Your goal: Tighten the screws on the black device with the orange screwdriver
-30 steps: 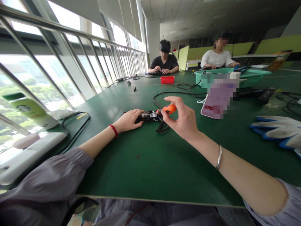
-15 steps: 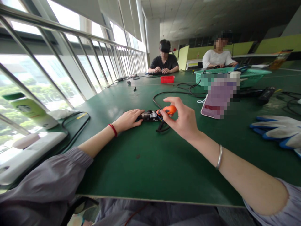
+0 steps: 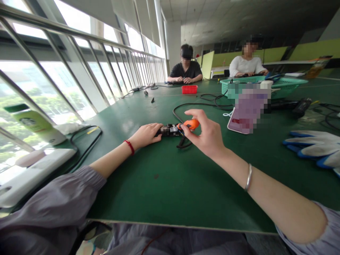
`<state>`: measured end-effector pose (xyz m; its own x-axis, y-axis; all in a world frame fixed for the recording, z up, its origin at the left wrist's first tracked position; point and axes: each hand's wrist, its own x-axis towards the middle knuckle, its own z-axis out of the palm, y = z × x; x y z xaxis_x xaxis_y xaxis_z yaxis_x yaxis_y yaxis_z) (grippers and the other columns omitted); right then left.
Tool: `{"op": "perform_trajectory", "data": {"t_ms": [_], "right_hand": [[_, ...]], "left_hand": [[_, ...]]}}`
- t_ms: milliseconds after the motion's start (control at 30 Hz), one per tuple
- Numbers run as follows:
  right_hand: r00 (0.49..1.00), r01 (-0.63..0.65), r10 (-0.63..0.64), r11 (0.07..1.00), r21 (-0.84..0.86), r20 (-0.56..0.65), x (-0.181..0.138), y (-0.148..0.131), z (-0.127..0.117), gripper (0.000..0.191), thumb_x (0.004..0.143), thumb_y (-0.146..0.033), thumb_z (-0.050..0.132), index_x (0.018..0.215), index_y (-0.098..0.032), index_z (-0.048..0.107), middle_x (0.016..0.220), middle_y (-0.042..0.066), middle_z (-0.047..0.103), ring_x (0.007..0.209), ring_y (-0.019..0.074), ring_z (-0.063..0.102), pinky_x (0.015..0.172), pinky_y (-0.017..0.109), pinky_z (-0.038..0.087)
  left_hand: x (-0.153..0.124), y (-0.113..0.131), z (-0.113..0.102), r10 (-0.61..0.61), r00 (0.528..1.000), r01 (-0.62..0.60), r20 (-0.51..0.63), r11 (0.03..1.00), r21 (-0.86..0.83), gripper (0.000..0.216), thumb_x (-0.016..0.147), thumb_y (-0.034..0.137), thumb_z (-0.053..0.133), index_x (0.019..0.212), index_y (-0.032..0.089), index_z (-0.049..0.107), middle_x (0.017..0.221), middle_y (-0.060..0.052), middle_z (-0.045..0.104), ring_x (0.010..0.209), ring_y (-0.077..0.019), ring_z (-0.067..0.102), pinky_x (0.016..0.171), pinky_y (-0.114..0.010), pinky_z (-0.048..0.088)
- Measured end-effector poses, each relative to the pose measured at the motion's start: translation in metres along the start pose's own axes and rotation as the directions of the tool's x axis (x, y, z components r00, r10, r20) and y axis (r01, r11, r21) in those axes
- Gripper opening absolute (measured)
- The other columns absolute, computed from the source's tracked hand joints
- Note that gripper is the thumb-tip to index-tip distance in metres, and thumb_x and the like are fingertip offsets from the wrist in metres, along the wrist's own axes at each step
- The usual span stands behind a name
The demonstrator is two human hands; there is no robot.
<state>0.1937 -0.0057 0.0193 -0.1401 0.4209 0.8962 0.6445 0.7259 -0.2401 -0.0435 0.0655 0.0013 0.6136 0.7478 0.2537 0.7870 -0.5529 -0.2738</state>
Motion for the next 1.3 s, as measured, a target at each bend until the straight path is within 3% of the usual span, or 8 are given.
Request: {"op": "perform_trajectory", "data": {"t_ms": [167,400,567,767,933,1100,1300], "right_hand": [[0.999,-0.030,0.031,0.999,-0.029,0.033,-0.0002,-0.0018,-0.0009,0.021,0.078,-0.032,0.059,0.097,-0.023,0.054,0.061,-0.003,0.060,0.052,0.0141,0.059,0.053,0.026,0.045],[0.998,0.056,-0.056,0.998,0.000,-0.032,0.0003,-0.0013,0.0000,0.039,0.071,-0.018,0.058,0.109,-0.022,0.050,0.092,0.004,0.063,0.081,0.0191,0.065,0.070,0.030,0.051],[0.999,-0.017,0.018,0.999,-0.036,0.048,0.0000,-0.0018,-0.0009,0.020,0.075,-0.026,0.060,0.095,-0.023,0.054,0.060,-0.003,0.059,0.057,0.0159,0.061,0.057,0.028,0.048],[0.998,0.052,-0.053,0.998,-0.019,-0.040,0.0005,0.0009,-0.0015,0.036,0.073,-0.020,0.059,0.107,-0.022,0.051,0.086,0.004,0.065,0.072,0.0182,0.064,0.065,0.030,0.051],[1.000,0.018,-0.017,0.998,-0.058,0.012,-0.0006,0.0005,-0.0011,0.020,0.075,-0.025,0.060,0.095,-0.022,0.055,0.062,-0.002,0.059,0.059,0.0171,0.061,0.059,0.030,0.049],[0.997,0.065,-0.066,0.998,-0.017,-0.048,-0.0006,0.0008,0.0004,0.039,0.072,-0.019,0.059,0.110,-0.023,0.049,0.094,0.005,0.064,0.080,0.0191,0.065,0.069,0.031,0.052],[0.997,-0.054,0.051,0.997,-0.064,-0.050,-0.0015,0.0002,0.0004,0.029,0.074,-0.028,0.062,0.102,-0.023,0.053,0.063,-0.002,0.059,0.056,0.0174,0.061,0.056,0.030,0.049]], "left_hand": [[-0.0015,-0.0023,0.0052,0.017,0.999,-0.019,-0.048,0.999,-0.048,0.040,0.086,0.032,0.043,0.121,0.013,0.048,0.111,-0.010,0.062,0.100,-0.0235,0.059,0.087,-0.033,0.045],[-0.0017,-0.0032,0.0079,0.017,0.997,-0.024,-0.079,0.996,-0.089,0.039,0.085,0.031,0.043,0.120,0.013,0.049,0.112,-0.009,0.061,0.099,-0.0241,0.058,0.088,-0.035,0.044],[-0.0016,-0.0037,0.0089,0.014,0.997,-0.023,-0.082,0.995,-0.101,0.040,0.085,0.031,0.044,0.120,0.014,0.049,0.112,-0.010,0.060,0.099,-0.0237,0.058,0.089,-0.035,0.044],[-0.0019,-0.0031,0.0091,0.014,0.994,-0.028,-0.106,0.991,-0.129,0.040,0.085,0.032,0.045,0.122,0.015,0.049,0.111,-0.009,0.060,0.100,-0.0231,0.058,0.089,-0.035,0.044],[-0.0017,-0.0020,0.0091,0.009,0.994,-0.025,-0.112,0.990,-0.142,0.040,0.085,0.030,0.046,0.122,0.015,0.049,0.111,-0.009,0.060,0.101,-0.0232,0.057,0.091,-0.035,0.043],[-0.0011,-0.0023,0.0097,0.012,0.994,-0.028,-0.109,0.988,-0.149,0.040,0.085,0.031,0.045,0.123,0.015,0.049,0.113,-0.009,0.059,0.101,-0.0232,0.057,0.091,-0.035,0.044],[-0.0011,-0.0019,0.0089,0.010,0.995,-0.024,-0.099,0.989,-0.147,0.041,0.086,0.031,0.044,0.123,0.015,0.048,0.112,-0.009,0.059,0.101,-0.0231,0.057,0.091,-0.036,0.043]]}}
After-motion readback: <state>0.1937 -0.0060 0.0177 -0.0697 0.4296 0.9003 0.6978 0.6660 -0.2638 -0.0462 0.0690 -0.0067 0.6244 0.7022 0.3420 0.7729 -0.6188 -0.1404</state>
